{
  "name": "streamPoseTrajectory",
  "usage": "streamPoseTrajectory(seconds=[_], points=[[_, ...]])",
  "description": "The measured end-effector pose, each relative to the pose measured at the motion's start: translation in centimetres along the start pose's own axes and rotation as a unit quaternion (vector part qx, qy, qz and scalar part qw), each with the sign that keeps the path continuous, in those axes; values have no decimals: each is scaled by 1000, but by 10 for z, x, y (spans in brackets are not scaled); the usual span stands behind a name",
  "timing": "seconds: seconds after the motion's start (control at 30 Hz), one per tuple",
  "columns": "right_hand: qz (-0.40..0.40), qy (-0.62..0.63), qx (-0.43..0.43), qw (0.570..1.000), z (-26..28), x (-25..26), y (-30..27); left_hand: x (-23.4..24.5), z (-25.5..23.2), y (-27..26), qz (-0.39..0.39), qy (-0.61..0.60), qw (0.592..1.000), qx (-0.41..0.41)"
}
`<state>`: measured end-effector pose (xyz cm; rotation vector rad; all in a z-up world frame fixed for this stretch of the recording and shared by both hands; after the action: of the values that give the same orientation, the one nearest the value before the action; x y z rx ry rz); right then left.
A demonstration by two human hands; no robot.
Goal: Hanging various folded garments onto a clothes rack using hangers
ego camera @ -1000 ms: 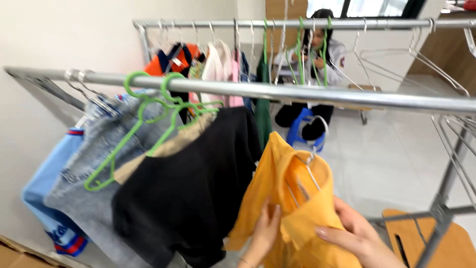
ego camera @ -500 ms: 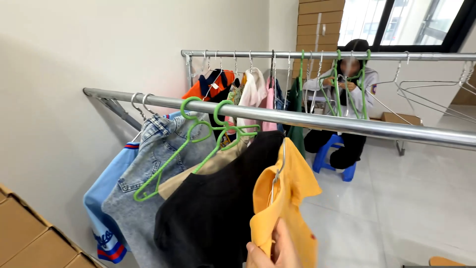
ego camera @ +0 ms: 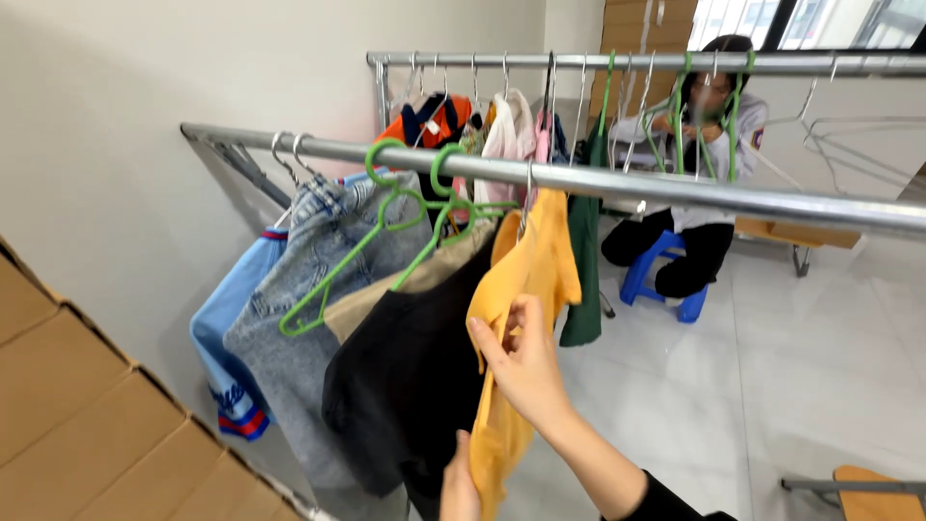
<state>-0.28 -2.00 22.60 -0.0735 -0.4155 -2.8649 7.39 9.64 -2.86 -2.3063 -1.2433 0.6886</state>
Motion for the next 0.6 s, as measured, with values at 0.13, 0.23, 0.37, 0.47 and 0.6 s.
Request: streamPoseTrajectory(seconds=[0.13, 0.23, 0.37, 0.47, 0.6], points=[[44, 69, -76, 994, -12, 42, -61, -1, -43, -69, 50, -188, 980, -30], [31, 85, -115, 989, -67, 99, -93, 46, -37, -69, 25, -17, 992, -123], [15, 38, -218, 975, -79, 177, -121, 93, -26, -105, -10, 38, 992, -123], [33, 20, -233, 972, -83, 221, -135, 116, -19, -156, -65, 30, 992, -107], [43, 6, -218, 975, -69, 247, -162, 128, -20, -247, -171, -3, 976, -136]])
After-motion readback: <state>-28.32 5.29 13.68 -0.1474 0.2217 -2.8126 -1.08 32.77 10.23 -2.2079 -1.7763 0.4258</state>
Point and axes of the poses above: each hand's wrist, its own y-axis towards the middle knuckle, its own x-axis out of the back of the hand, z = x × y, the point moved 4 cm from there along y, towards the middle knuckle, and after that the axes turned 8 degrees about -z, right-handed, at the moved point
